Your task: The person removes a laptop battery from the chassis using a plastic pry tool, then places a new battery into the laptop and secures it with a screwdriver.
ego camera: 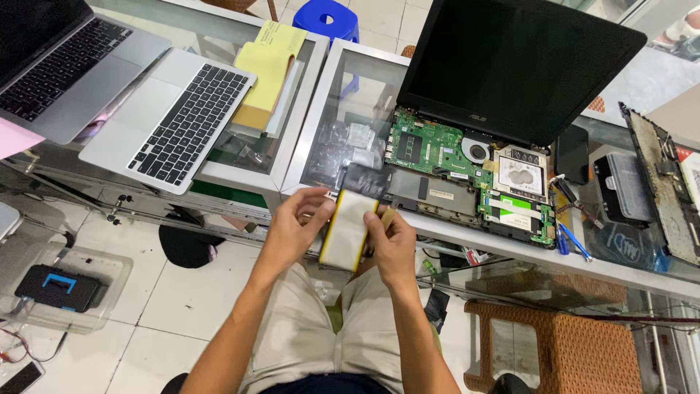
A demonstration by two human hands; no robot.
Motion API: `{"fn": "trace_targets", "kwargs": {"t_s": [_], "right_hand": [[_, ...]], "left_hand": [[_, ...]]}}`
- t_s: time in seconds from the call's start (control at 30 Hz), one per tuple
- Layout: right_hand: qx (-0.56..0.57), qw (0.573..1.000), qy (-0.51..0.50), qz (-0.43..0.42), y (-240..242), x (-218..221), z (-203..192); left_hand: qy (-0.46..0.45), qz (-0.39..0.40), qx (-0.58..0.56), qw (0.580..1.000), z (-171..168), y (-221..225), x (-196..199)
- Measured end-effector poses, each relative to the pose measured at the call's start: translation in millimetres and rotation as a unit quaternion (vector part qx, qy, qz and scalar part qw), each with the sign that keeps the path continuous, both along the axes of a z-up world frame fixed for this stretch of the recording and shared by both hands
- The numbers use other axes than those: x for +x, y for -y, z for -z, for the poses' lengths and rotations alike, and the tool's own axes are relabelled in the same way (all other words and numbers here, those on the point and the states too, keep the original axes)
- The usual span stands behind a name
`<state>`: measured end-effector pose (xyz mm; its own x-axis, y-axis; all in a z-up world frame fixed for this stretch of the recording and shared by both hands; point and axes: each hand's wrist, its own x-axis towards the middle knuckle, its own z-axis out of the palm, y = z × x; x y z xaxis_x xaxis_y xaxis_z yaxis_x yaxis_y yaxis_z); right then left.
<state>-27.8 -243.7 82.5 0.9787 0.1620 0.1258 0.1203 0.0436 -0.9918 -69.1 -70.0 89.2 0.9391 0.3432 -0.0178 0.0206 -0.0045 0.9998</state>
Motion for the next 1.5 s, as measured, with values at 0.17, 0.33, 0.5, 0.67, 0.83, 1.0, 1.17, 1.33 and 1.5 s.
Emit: {"fn": "trace_targets", "kwargs": {"t_s": [0.17,0.33,0.5,0.67,0.83,1.0,1.17,1.33,1.5], "right_hand": [[-0.005,1.000,-0.016,-0.020,13.3,-0.7,44.2],[0.008,0.999,-0.022,-0.037,13.4,-4.9,47.7],[0.012,0.998,-0.008,-0.058,2.6,-23.9,-5.7],[0.032,0.997,0.010,-0.068,4.0,-27.7,-23.0],[0.034,0.996,0.005,-0.080,10.6,-27.1,-13.9],[0.048,0.994,-0.013,-0.093,13.1,-18.0,24.4],[0.066,0.992,-0.021,-0.104,6.9,-24.1,9.8],[0.072,0.991,-0.029,-0.110,5.4,-23.6,11.5],[0.063,0.989,-0.082,-0.108,6.0,-24.0,20.8]], "left_hand": [[0.006,0.075,-0.017,0.997,5.8,5.4,-0.4],[0.000,0.068,-0.007,0.998,11.8,10.5,-7.7],[0.032,0.053,-0.053,0.997,35.7,16.7,-6.0],[0.039,0.074,-0.050,0.995,8.8,20.6,-17.7],[0.041,0.086,-0.055,0.994,-1.1,23.6,-23.7],[0.065,0.077,-0.041,0.994,23.3,23.7,-20.1],[0.081,0.071,-0.045,0.993,23.9,26.1,-20.4],[0.098,0.062,-0.060,0.991,34.9,27.3,-18.3],[0.067,0.026,-0.071,0.995,37.0,21.9,-17.6]]}}
